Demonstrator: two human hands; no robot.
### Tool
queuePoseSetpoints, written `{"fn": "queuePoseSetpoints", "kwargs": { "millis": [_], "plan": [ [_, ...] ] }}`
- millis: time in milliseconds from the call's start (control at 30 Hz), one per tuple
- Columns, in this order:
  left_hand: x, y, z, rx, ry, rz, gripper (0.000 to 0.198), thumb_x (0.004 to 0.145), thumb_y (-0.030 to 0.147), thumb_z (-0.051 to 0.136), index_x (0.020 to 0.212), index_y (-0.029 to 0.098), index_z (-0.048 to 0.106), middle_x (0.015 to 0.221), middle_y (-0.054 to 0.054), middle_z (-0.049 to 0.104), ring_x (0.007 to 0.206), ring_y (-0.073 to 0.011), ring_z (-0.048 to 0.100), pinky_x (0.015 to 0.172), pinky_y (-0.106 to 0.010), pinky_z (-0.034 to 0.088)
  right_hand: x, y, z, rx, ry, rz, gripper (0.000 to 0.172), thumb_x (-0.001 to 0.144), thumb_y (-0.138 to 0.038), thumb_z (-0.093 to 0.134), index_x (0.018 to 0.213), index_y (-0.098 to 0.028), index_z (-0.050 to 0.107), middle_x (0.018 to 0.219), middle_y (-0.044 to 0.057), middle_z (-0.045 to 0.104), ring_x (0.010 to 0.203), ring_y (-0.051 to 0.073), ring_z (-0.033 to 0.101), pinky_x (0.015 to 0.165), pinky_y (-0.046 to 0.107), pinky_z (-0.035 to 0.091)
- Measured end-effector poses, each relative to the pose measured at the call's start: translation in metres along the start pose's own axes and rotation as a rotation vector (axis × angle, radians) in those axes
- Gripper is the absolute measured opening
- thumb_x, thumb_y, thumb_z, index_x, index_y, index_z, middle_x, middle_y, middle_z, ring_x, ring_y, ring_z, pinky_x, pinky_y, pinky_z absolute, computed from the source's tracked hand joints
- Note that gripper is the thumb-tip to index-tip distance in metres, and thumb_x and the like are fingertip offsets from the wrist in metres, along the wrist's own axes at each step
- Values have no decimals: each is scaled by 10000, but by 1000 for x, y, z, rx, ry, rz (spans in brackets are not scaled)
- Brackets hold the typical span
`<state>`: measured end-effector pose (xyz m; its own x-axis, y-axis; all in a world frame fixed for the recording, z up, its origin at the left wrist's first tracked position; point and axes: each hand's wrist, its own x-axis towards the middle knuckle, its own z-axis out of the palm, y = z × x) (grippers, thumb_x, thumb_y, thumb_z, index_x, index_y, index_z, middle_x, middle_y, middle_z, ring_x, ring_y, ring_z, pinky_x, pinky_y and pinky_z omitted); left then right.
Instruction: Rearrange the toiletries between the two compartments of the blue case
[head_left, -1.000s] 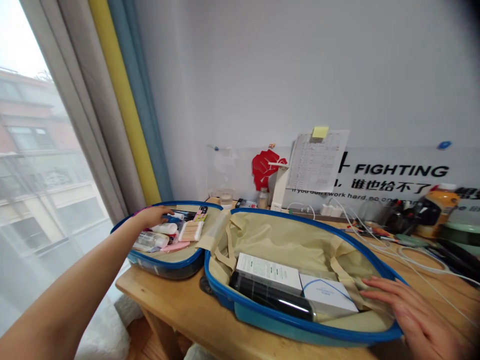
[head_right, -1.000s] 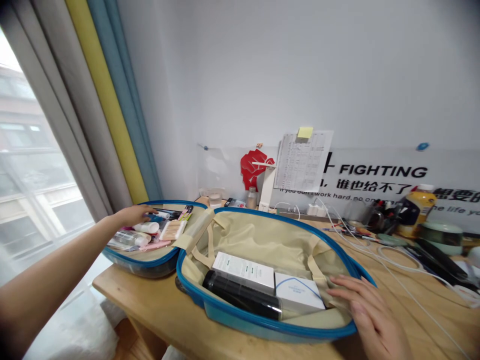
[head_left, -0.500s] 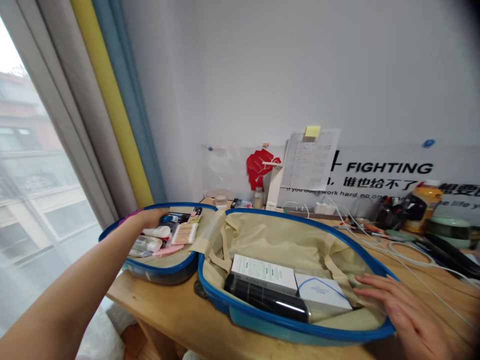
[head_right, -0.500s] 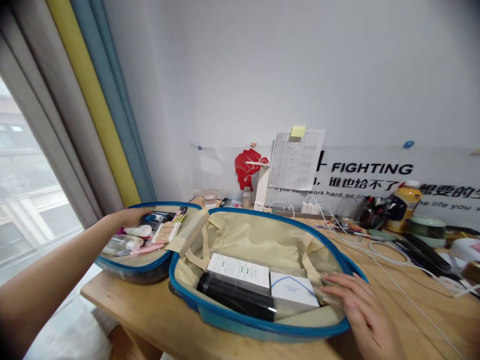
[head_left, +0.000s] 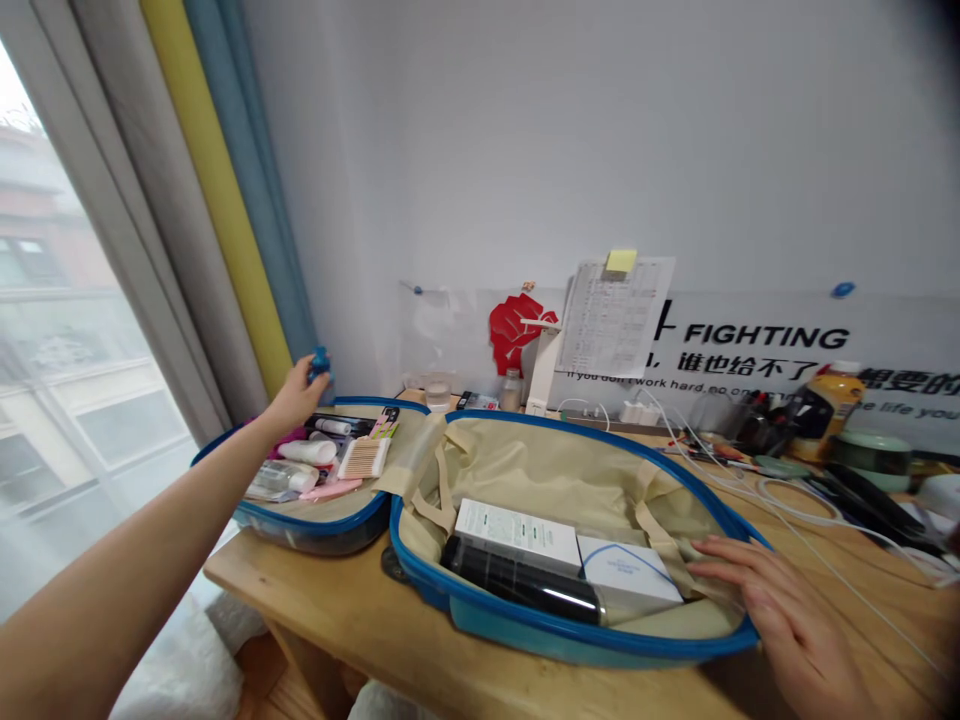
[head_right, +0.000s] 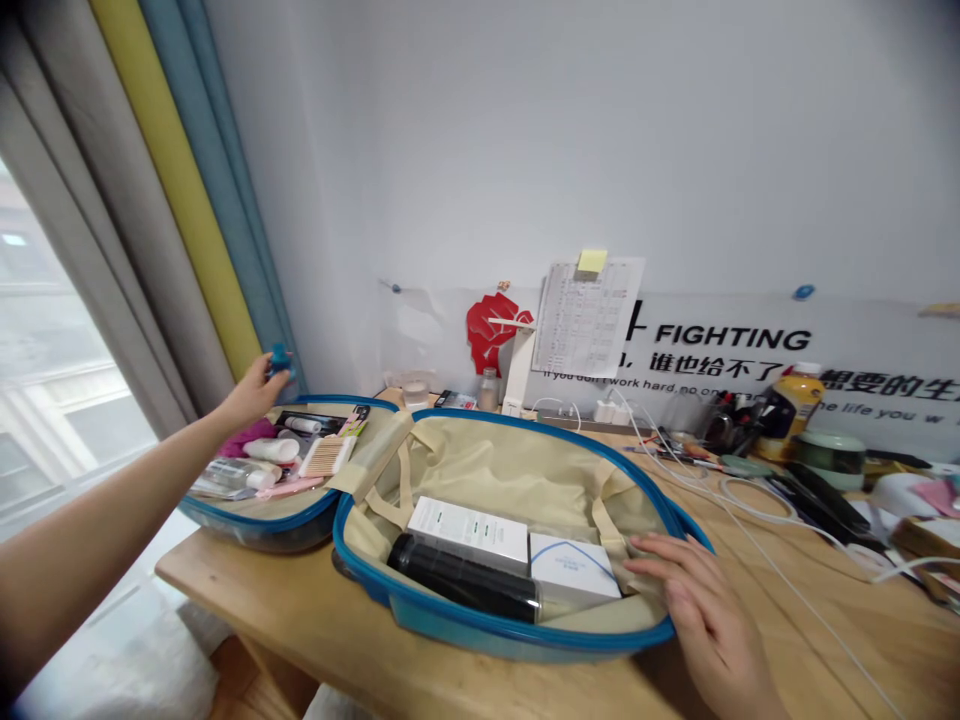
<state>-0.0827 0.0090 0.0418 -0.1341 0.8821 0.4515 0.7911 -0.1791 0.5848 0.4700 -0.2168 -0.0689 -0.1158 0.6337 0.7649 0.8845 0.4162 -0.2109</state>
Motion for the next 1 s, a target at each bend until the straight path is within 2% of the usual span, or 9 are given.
{"fn": "queuePoseSetpoints", "kwargs": {
  "millis": [100, 200, 300, 400, 533, 633, 733, 833, 1000],
  "plan": [
    [-17, 55, 5, -362, -167, -70, 567, 807, 417, 420, 1340, 251, 324, 1134, -62, 546, 988, -206, 576, 665, -305, 551, 1, 0, -1, 10, -10, 11, 420, 906, -404, 366, 801, -254, 744, 954, 67, 723, 904, 233, 675, 875, 451, 522],
    [-41, 101, 19, -456, -411, -114, 517, 788, 420, 481, 1277, 263, 421, 1029, -30, 576, 826, -157, 575, 591, -255, 520, 2, 0, -1, 19, -31, 18, 438, 902, -432, 361, 805, -248, 746, 953, 74, 726, 920, 237, 674, 871, 455, 520],
    [-62, 135, 42, -424, -619, -94, 422, 812, 447, 467, 1175, 234, 504, 938, -18, 593, 699, -119, 542, 526, -203, 463, 3, -1, 0, 25, -24, 27, 468, 902, -452, 351, 770, -233, 743, 928, 82, 729, 897, 234, 678, 841, 445, 531],
    [-79, 164, 75, -319, -812, 29, 350, 819, 464, 480, 1024, 197, 575, 839, -12, 602, 644, -103, 524, 512, -180, 424, 3, -2, 2, 25, 15, 26, 509, 906, -485, 330, 741, -226, 736, 904, 85, 729, 880, 234, 679, 826, 452, 532],
    [-94, 203, 126, -184, -1014, 210, 322, 832, 455, 489, 957, 187, 617, 886, -18, 642, 690, -105, 551, 579, -189, 438, 3, -3, 3, 32, 44, -2, 505, 910, -505, 334, 745, -236, 728, 897, 73, 727, 879, 227, 675, 830, 453, 524],
    [-106, 229, 163, -19, -1068, 301, 340, 842, 460, 485, 960, 185, 645, 910, -28, 666, 726, -128, 580, 618, -215, 453, 4, -3, 3, 42, 49, -20, 481, 911, -491, 350, 753, -240, 729, 895, 66, 727, 877, 221, 675, 829, 436, 525],
    [-120, 249, 191, 93, -1086, 330, 317, 835, 425, 509, 925, 165, 667, 875, -50, 684, 739, -162, 605, 641, -248, 462, 3, -4, 3, 51, 58, -23, 474, 914, -479, 351, 759, -241, 731, 896, 63, 726, 869, 213, 677, 836, 426, 525],
    [-132, 262, 206, 144, -1100, 343, 303, 843, 398, 515, 941, 156, 669, 927, -74, 698, 808, -192, 626, 688, -271, 466, 3, -5, 3, 55, 71, -23, 475, 920, -468, 346, 754, -244, 729, 885, 60, 726, 883, 214, 676, 817, 415, 532],
    [-140, 274, 217, 206, -1084, 368, 368, 868, 416, 497, 1115, 174, 621, 1088, -97, 684, 979, -227, 624, 816, -300, 467, 5, -8, 1, 47, 67, -36, 467, 924, -464, 351, 765, -245, 731, 880, 57, 727, 884, 207, 677, 811, 397, 533]
  ]
}}
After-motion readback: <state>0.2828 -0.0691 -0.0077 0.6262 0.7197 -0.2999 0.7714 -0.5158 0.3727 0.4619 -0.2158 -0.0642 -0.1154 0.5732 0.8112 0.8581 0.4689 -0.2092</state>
